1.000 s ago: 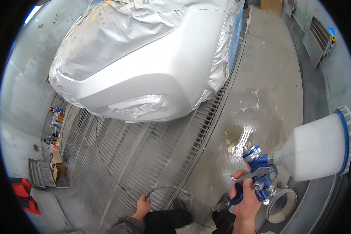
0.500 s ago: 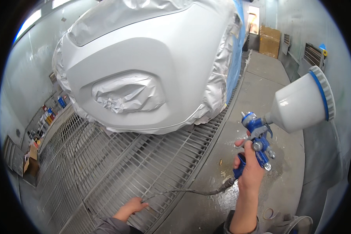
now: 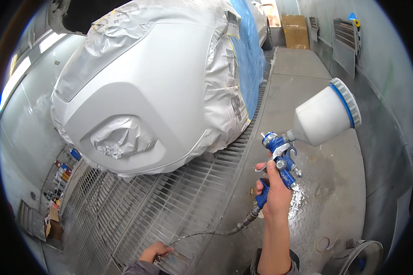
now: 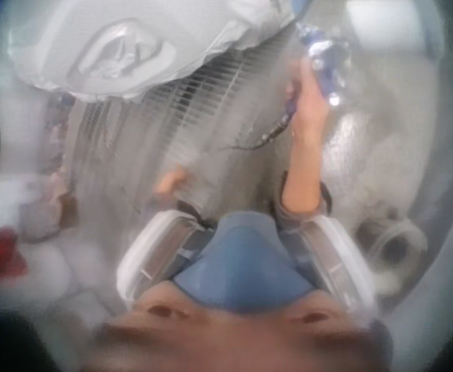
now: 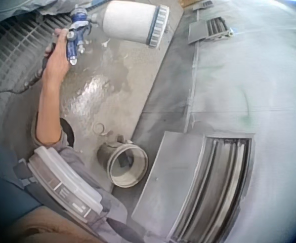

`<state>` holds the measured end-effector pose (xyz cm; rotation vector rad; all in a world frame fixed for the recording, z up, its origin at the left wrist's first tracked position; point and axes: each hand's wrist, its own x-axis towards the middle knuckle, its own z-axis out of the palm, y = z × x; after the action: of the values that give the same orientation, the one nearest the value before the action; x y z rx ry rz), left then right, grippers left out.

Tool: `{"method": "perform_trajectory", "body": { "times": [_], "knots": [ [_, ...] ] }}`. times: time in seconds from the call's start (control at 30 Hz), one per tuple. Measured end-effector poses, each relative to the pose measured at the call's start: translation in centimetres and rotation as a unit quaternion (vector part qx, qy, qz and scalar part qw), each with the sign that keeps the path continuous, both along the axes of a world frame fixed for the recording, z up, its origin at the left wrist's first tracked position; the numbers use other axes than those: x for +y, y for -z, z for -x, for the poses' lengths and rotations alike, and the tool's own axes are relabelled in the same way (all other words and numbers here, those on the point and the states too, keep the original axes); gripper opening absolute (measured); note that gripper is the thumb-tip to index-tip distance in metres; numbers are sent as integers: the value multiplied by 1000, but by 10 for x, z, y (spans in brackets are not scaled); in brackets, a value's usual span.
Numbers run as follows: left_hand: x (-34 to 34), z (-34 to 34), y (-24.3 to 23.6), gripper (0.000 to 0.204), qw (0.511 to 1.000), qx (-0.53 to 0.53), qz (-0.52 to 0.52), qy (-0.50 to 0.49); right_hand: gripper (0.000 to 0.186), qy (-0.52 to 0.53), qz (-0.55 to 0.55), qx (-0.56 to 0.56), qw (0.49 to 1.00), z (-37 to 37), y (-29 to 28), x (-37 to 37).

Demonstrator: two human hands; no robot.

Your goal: The person uses a spray gun to apply white paint to the front bumper of a car in a paint booth. The car is masked with plastic and newspaper. The person moves around the bumper, applying paint in even strokes and occasionally touching the surface to check coverage.

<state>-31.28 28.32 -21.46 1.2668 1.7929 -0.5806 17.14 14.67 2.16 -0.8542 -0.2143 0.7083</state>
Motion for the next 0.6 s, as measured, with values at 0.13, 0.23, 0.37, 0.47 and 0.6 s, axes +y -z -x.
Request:
{"method": "perform_trajectory", "body": {
  "times": [0.13,0.23,0.37,0.47,0.6],
  "knots": [
    [-8,13,10,55,996,28,27,83,32,-86,14,29,996,-19,15,0],
    [-8,16,15,58,996,33,34,82,30,-145,9,35,989,-34,31,3],
    [-24,-21,-2,60,999,44,11,17,24,-187,37,31,981,-51,47,8],
    [-25,-9,1,66,996,51,11,74,17,-224,22,37,974,-59,58,14],
    [-30,-2,2,71,985,57,-13,165,15,-243,20,51,968,-67,65,19]
  ]
}}
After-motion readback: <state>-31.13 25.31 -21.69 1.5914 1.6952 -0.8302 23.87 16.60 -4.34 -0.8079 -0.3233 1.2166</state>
